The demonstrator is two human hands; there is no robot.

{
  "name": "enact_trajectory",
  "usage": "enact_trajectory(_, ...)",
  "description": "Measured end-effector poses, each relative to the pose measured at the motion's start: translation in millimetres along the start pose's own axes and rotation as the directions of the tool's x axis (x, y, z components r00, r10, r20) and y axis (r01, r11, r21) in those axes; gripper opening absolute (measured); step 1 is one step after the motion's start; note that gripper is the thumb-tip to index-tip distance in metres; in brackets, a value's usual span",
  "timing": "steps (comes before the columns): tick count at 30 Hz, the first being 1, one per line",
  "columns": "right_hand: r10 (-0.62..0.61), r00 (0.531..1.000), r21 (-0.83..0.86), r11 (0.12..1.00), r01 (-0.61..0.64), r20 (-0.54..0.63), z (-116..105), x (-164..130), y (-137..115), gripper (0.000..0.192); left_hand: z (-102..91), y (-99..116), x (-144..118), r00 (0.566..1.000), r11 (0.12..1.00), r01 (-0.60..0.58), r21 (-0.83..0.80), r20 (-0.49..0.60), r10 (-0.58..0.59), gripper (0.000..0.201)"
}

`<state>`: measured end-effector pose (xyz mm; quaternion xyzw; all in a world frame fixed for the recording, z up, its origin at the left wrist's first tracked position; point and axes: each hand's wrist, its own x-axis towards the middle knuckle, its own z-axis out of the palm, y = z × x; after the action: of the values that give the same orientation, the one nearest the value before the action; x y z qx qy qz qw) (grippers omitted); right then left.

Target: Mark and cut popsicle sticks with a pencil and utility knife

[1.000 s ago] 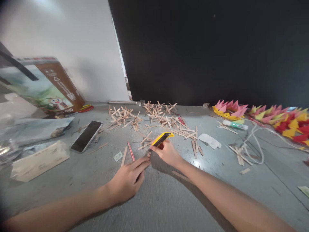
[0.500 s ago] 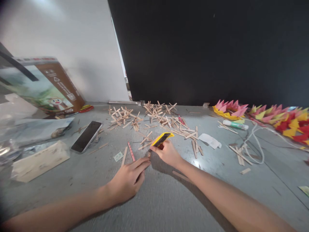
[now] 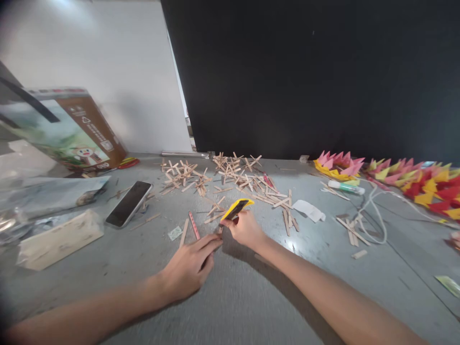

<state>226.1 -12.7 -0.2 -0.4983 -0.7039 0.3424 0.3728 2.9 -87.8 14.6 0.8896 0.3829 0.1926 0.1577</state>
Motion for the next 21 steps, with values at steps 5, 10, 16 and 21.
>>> enact_trajectory(5, -0.077, 0.997, 0.026, 0.997, 0.076, 0.015, -1.4, -2.7, 4.0, 0.021, 1.0, 0.6, -1.1, 0.997, 0.998, 0.053, 0.019, -0.049, -0.052, 0.056)
enact_trajectory(10, -0.126, 0.992, 0.042, 0.991, 0.125, 0.028, -3.4, -3.5, 1.3, 0.021, 0.9, -1.8, -2.2, 0.999, 1.0, -0.013, -0.026, -0.05, 0.012, 0.053)
enact_trajectory(16, -0.117, 0.992, 0.069, 0.991, 0.114, 0.04, -4.3, -4.4, -3.6, 0.016, -1.9, -1.4, -2.8, 0.972, 0.976, -0.215, -0.029, 0.092, 0.217, 0.049)
enact_trajectory(21, -0.122, 0.991, 0.091, 0.989, 0.117, 0.053, -4.6, -2.2, -0.4, 0.023, -1.2, 0.4, -1.2, 0.988, 1.0, -0.002, 0.006, -0.153, 0.002, 0.048)
